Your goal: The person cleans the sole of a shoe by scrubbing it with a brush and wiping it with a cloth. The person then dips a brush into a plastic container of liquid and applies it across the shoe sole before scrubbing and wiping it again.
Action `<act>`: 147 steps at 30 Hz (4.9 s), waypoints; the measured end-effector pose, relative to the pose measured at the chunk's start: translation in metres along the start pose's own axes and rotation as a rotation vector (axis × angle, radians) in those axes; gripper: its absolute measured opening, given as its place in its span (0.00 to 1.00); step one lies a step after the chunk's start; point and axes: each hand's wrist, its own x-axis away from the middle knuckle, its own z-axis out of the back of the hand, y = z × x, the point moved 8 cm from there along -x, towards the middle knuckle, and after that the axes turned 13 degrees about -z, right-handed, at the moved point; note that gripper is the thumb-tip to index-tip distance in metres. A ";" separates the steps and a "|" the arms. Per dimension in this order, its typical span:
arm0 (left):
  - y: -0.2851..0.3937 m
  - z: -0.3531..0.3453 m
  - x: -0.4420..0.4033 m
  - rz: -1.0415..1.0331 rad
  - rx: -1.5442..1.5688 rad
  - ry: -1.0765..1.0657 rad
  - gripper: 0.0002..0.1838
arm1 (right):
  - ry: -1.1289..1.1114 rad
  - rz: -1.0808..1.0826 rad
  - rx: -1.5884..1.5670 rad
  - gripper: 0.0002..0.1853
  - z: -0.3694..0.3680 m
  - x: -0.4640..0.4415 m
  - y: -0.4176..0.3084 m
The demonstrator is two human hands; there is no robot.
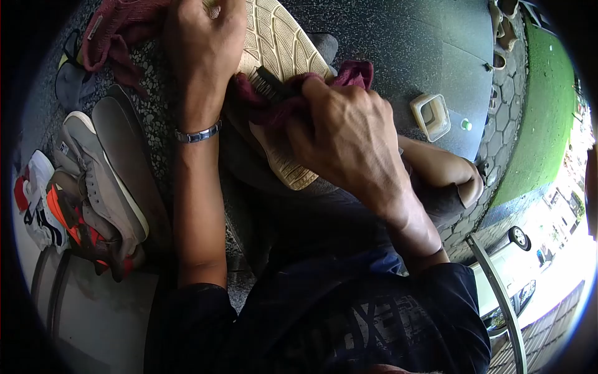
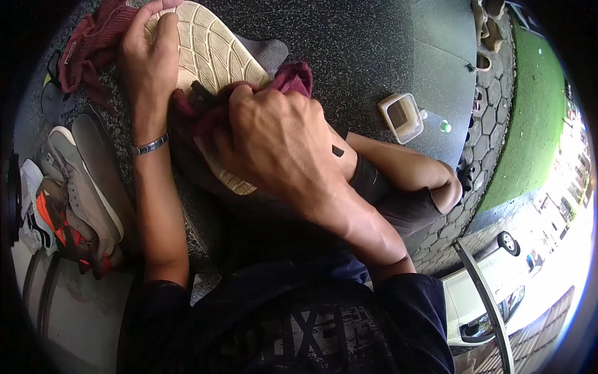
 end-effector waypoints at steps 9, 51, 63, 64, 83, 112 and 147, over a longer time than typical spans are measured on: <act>-0.020 0.005 0.008 0.181 0.096 -0.043 0.15 | -0.167 0.050 -0.029 0.16 -0.018 0.037 -0.022; -0.014 0.012 -0.004 0.013 0.203 0.028 0.17 | -0.097 -0.314 -0.117 0.18 -0.064 0.038 0.228; -0.019 0.014 0.000 0.021 0.208 0.042 0.16 | -0.113 -0.321 -0.094 0.18 -0.062 0.035 0.225; -0.019 0.014 0.000 0.019 0.199 0.048 0.15 | -0.109 -0.318 -0.090 0.18 -0.063 0.035 0.226; 0.389 0.009 0.008 -0.266 2.083 -0.903 0.08 | -0.082 -0.302 -0.061 0.21 -0.060 0.047 0.222; 0.387 0.041 0.038 -0.087 1.976 -0.180 0.13 | -0.034 -0.228 -0.053 0.17 -0.061 0.050 0.216; 0.353 0.080 0.037 -0.746 2.084 0.204 0.17 | -0.070 -0.279 -0.048 0.19 -0.064 0.045 0.220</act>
